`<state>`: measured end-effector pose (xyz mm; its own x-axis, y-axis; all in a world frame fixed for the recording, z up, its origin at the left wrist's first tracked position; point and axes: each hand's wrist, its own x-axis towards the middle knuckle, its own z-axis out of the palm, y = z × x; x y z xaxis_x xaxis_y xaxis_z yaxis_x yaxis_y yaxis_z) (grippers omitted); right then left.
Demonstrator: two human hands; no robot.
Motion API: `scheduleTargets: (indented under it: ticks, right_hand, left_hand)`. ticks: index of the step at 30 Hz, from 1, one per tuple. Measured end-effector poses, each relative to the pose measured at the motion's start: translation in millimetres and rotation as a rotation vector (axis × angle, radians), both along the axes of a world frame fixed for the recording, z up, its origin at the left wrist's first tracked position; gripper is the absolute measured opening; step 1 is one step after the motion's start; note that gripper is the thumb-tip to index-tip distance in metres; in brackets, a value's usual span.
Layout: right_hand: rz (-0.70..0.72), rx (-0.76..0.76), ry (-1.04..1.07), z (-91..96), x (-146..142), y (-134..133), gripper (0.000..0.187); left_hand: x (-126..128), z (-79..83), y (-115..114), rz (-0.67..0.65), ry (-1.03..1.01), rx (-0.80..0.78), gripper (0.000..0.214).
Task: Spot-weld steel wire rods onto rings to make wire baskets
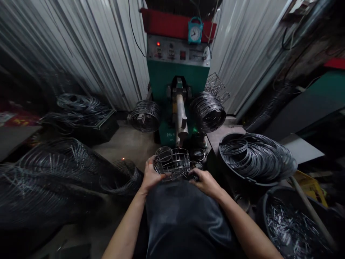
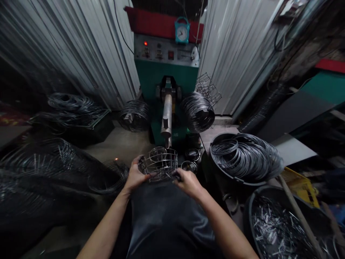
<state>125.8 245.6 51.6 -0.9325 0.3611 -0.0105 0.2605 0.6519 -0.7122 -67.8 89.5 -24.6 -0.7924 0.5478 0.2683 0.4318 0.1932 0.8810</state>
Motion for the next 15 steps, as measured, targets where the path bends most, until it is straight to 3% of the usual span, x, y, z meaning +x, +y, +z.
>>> scheduleTargets:
  ticks: [2, 4, 8, 12, 15]
  right_hand:
    - [0.0, 0.002, -0.056, 13.9, -18.6, -2.7, 0.022]
    - [-0.035, -0.021, -0.08, 15.3, -33.9, -3.3, 0.023]
    - [-0.176, -0.071, 0.002, 0.0, -50.9, -4.3, 0.021]
    - [-0.319, -0.028, 0.137, -14.8, -51.0, -13.2, 0.011]
    - [-0.293, -0.034, 0.196, -22.6, -45.3, -18.9, 0.008]
  left_hand:
    - [8.2, 10.9, -1.0, -0.031, 0.149, -0.092, 0.089]
    - [15.6, 22.3, 1.8, -0.079, 0.24, -0.148, 0.088]
    - [29.6, 40.5, 12.2, -0.108, 0.327, -0.257, 0.085]
    - [42.1, 49.7, 20.8, -0.086, 0.392, -0.377, 0.078]
    - [47.3, 53.3, 23.8, -0.085, 0.407, -0.423, 0.077]
